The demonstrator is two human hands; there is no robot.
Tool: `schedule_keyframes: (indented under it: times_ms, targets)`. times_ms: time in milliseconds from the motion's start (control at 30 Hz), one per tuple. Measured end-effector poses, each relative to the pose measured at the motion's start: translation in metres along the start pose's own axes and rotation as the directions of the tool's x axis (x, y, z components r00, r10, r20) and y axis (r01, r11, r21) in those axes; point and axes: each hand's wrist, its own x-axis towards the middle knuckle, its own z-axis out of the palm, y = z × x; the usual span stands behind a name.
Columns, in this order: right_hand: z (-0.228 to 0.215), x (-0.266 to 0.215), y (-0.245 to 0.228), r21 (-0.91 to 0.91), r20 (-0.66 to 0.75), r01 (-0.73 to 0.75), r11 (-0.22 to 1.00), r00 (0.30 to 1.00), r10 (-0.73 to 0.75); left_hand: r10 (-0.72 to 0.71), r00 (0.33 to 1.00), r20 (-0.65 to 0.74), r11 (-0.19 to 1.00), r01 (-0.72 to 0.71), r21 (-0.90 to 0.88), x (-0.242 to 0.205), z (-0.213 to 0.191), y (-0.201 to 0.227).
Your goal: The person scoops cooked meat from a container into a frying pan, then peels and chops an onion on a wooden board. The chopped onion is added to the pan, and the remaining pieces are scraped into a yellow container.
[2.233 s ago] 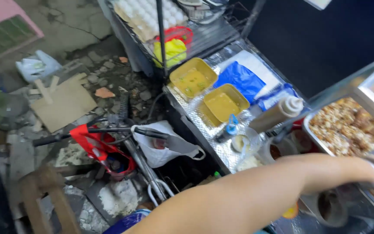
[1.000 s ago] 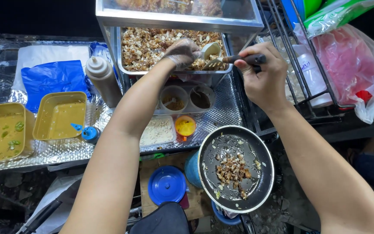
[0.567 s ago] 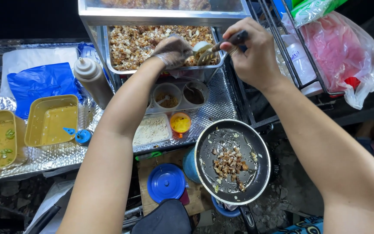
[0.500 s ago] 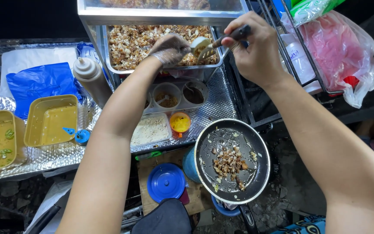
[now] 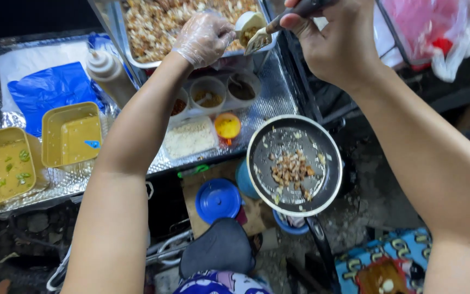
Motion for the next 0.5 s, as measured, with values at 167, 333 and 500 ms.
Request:
schedule_keyframes:
  times_ms: [167, 333, 500]
  targets:
    - [-0.046, -0.077, -0.089, -0.192, 0.034, -0.145, 0.971, 0.987, 0.154, 0.229, 0.973, -0.034, 0.972, -0.23, -0.043, -0.055, 0.026, 0.081]
    - [-0.06, -0.138, -0.148, -0.054, 0.006, -0.313, 0.948, 0.949, 0.314, 0.337, 0.941, -0.034, 0.883, -0.303, 0.359, -0.12, 0.086, 0.181]
    - [-0.068, -0.216, -0.17, -0.066, -0.156, -0.522, 0.85, 0.847, 0.508, 0.273, 0.948, 0.165, 0.888, -0.314, 0.337, -0.162, 0.121, 0.216]
